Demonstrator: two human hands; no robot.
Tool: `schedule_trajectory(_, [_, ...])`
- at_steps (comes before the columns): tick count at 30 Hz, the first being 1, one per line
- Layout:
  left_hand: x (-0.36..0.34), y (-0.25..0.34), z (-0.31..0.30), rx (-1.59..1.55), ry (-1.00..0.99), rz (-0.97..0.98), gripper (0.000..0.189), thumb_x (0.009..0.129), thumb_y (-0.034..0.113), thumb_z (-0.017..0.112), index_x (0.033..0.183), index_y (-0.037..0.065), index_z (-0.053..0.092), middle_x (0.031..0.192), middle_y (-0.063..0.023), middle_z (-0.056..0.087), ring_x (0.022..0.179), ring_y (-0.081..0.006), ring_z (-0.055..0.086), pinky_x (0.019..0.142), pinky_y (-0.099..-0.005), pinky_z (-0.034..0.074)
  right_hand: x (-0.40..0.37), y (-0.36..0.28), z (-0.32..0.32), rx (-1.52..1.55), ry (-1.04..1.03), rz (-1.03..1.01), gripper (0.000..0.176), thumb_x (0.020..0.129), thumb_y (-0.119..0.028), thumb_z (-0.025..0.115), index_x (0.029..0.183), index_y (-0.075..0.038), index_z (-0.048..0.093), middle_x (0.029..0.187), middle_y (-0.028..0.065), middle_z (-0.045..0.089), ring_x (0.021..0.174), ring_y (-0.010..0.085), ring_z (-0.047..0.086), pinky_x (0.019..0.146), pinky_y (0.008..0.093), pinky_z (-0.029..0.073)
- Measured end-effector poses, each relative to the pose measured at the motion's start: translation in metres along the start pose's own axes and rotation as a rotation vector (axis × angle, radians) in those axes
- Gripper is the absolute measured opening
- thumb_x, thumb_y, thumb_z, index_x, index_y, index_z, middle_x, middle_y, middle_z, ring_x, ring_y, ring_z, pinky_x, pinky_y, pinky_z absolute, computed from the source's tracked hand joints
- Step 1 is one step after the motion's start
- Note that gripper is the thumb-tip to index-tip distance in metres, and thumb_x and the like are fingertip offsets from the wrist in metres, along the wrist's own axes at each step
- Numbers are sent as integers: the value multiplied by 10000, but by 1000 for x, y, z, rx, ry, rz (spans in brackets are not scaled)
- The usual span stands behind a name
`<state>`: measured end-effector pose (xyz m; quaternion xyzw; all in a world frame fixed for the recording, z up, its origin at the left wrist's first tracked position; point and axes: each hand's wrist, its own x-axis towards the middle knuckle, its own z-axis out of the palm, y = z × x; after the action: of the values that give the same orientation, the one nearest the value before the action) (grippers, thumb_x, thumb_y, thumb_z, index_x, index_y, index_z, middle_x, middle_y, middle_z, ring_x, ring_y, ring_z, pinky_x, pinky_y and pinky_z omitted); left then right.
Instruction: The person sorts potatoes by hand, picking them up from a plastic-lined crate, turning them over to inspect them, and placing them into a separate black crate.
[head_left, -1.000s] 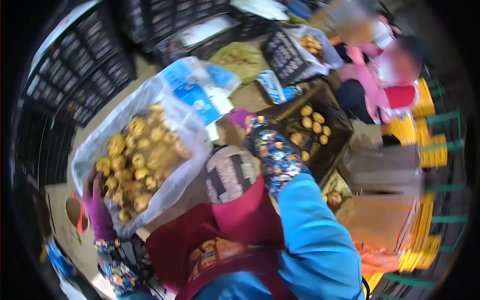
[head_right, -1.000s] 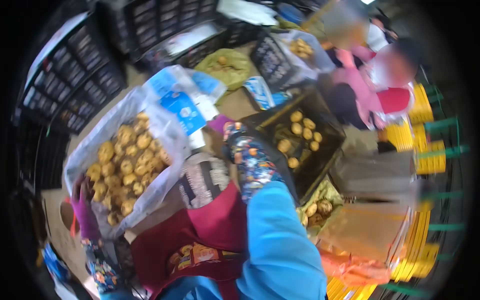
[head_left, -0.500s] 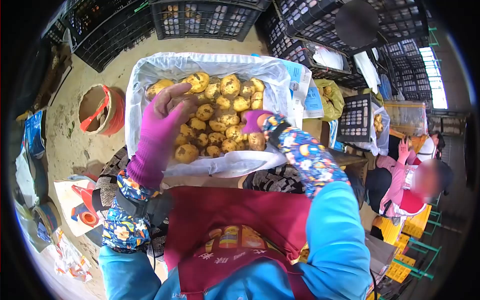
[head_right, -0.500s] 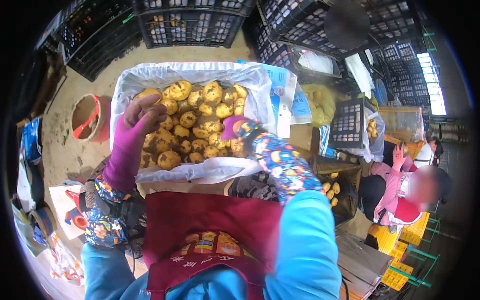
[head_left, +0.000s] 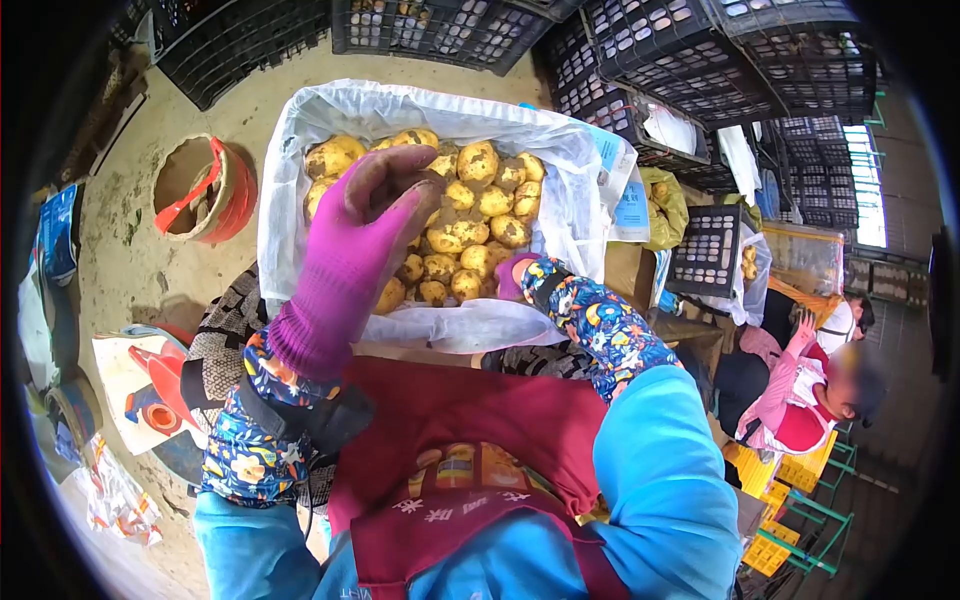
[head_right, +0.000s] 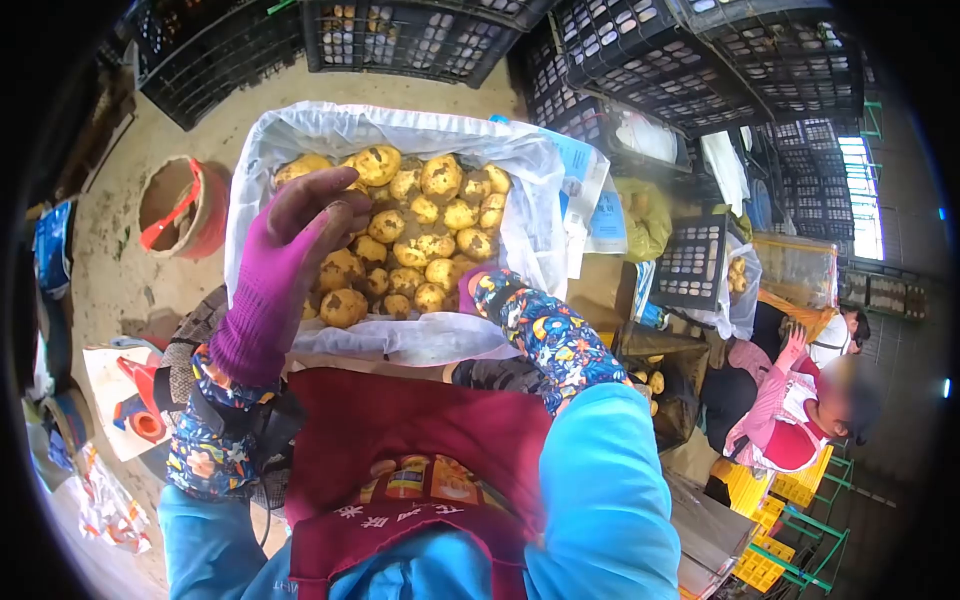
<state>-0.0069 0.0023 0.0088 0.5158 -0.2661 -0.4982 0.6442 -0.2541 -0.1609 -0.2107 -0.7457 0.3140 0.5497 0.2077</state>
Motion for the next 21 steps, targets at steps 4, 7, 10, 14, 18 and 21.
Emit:
schedule_trajectory(4, [6,-12,-1,-15,-39,5,358,949,134,585,1280,9,533,1129,-101,646,1045,-158,615,908,-288,480,-11,44,-6,589,-71,-239,447,833,-354,667,1231,-159,609,1200,89,617,965,238,652,701,373,565])
schedule_trajectory(7, [9,-28,0,14,-111,-5,408,920,98,619,1312,41,522,1183,-89,625,1078,-153,599,922,-295,480,-91,32,-39,1592,-154,-427,420,885,-342,612,1248,-132,577,1203,120,623,942,227,673,591,302,549])
schedule_trajectory(10, [9,-40,10,241,-238,110,539,873,56,660,1378,86,475,1306,-84,551,1123,-152,572,956,-300,473,-161,11,-81,1696,-135,-634,544,938,-511,468,1265,-82,541,1038,179,689,721,240,712,392,209,414])
schedule_trajectory(14, [10,-35,24,215,-362,124,690,819,26,680,1443,112,397,1394,-58,430,1149,-160,547,971,-316,484,-213,-23,-102,1637,180,-683,766,912,-722,300,1241,-80,558,843,146,703,529,234,665,339,208,340])
schedule_trajectory(18, [7,-19,22,26,-259,-110,632,845,139,649,1429,111,408,1266,-37,513,1058,-147,577,836,-279,529,-226,-48,-90,1374,834,-608,756,880,-517,634,1395,-13,405,1362,155,507,1155,244,581,810,307,535])
schedule_trajectory(21, [-4,-8,24,-17,-238,-258,614,872,248,601,1437,122,397,1202,-29,560,920,-117,591,733,-232,513,-201,-57,-75,1050,1321,-745,607,871,-343,681,1330,6,491,1296,157,559,1149,251,568,1002,321,428])
